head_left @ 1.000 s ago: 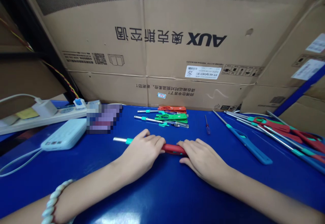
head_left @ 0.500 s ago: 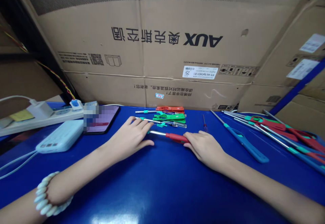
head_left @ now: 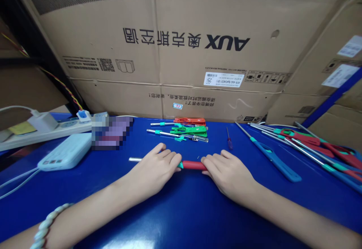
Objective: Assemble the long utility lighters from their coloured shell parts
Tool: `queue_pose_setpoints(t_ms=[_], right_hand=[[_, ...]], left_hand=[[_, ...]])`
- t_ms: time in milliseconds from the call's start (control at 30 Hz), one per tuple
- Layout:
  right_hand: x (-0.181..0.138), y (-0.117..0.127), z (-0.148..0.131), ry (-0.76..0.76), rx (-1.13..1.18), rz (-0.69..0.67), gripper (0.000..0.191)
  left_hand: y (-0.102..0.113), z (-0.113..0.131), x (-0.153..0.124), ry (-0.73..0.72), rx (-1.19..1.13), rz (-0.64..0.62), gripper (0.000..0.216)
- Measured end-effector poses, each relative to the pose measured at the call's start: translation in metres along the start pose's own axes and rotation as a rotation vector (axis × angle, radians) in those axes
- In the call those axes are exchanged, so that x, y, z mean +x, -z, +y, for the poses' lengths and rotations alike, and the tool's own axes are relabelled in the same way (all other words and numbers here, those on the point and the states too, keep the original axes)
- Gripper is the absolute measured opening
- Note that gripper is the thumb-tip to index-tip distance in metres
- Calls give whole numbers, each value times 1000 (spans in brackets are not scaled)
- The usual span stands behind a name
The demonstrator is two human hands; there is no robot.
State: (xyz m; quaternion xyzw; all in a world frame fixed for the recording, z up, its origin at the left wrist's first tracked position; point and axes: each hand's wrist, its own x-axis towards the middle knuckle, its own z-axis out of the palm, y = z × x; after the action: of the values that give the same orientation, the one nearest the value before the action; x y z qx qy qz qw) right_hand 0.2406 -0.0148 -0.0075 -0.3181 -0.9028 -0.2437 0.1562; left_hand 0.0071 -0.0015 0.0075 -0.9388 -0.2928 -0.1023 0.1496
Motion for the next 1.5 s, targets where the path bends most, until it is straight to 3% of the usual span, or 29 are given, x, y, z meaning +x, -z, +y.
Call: queue_pose_setpoints(t_ms=[100, 267, 467, 533, 600, 700, 800, 867, 933, 1100, 1167, 1500], right_hand=[[-1, 2, 0, 24, -44, 69, 31], [0, 3, 1, 71, -122, 119, 29], [1, 7, -1, 112, -187, 135, 25], [1, 6, -1, 123, -179, 130, 26], [0, 5, -1, 114, -151, 132, 26], [0, 3, -1, 57, -48, 132, 27], [0, 0, -1, -11, 78, 95, 35], [0, -1, -1, -39, 124, 67, 39], [0, -3, 0, -39, 132, 56, 40], [0, -6, 5, 63, 2, 80, 30], [0, -7, 5, 95, -55, 76, 27], [-1, 0, -1, -6, 97, 10, 34]], left_hand=[[1, 1, -1, 11, -38, 16, 31], [8, -3, -1, 66, -186, -66, 26], [37, -13, -4, 159, -625, -376, 32], [40, -13, -5, 173, -675, -409, 34], [34, -9, -5, 171, -573, -349, 31], [18, -1, -3, 116, -256, -157, 28], [6, 5, -1, 39, 40, 46, 35], [3, 5, 0, 5, 119, 116, 37], [4, 2, -1, 7, 77, 108, 33], [13, -8, -3, 42, -197, -186, 21], [11, -7, -4, 49, -205, -228, 22], [-8, 8, -3, 18, 110, 20, 31]])
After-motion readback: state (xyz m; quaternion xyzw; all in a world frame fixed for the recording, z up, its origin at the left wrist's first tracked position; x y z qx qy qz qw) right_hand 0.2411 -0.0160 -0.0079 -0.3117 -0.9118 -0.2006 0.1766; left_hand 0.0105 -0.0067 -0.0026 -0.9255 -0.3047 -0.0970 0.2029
